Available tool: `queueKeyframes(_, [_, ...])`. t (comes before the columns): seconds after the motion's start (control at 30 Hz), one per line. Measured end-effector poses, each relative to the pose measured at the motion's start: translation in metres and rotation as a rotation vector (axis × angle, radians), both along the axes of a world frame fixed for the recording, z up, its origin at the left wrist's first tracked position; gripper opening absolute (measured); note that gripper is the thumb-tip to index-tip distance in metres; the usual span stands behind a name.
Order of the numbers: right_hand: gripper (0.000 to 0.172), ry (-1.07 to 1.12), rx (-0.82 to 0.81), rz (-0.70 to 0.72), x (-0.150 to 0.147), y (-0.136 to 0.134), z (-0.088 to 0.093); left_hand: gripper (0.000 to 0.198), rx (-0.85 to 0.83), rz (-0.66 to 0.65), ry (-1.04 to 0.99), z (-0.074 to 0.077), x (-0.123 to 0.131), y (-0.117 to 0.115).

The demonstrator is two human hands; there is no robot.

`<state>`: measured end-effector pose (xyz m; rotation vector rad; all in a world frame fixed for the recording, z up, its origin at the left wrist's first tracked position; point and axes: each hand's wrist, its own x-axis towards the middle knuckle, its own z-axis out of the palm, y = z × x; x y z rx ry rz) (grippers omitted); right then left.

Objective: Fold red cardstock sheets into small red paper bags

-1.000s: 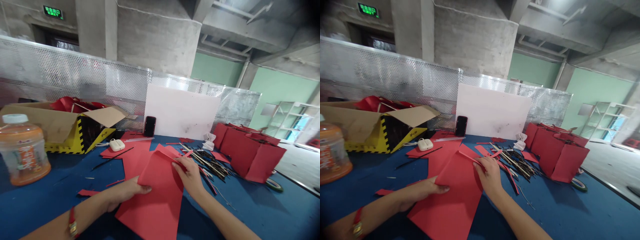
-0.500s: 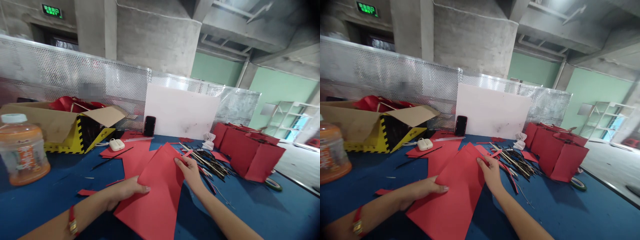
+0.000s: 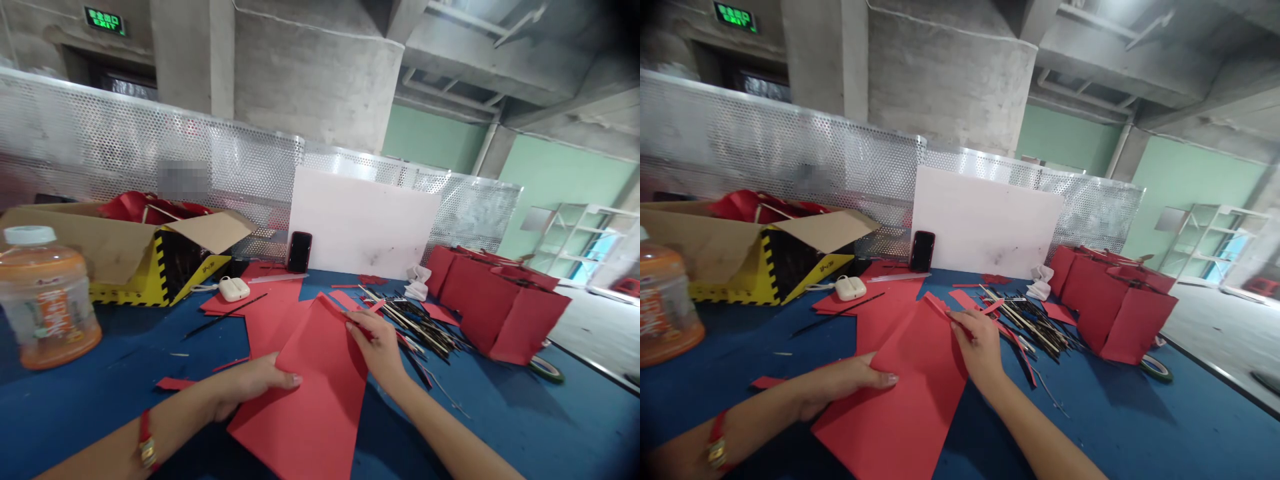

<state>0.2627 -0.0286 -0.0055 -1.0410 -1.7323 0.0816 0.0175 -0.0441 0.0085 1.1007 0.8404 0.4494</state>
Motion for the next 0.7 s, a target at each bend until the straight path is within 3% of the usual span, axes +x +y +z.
queueKeyframes(0.23, [0.035,-0.273,0.068,0.049,-0.0007,-0.0049,0.0023,0.040,-0.017,-0.009,-0.041,-0.0053,-0.0005,0.0050])
queueKeyframes(0.53, [0.030,-0.341,0.047,0.074,-0.0030,-0.0053,-0.0003,0.050,-0.008,-0.026,-0.024,-0.0100,-0.0006,0.0088])
queueKeyframes(0.7, [0.025,-0.230,0.020,0.113,-0.0035,-0.0048,0.0013,0.048,-0.026,-0.010,-0.015,-0.0072,0.0007,0.0058])
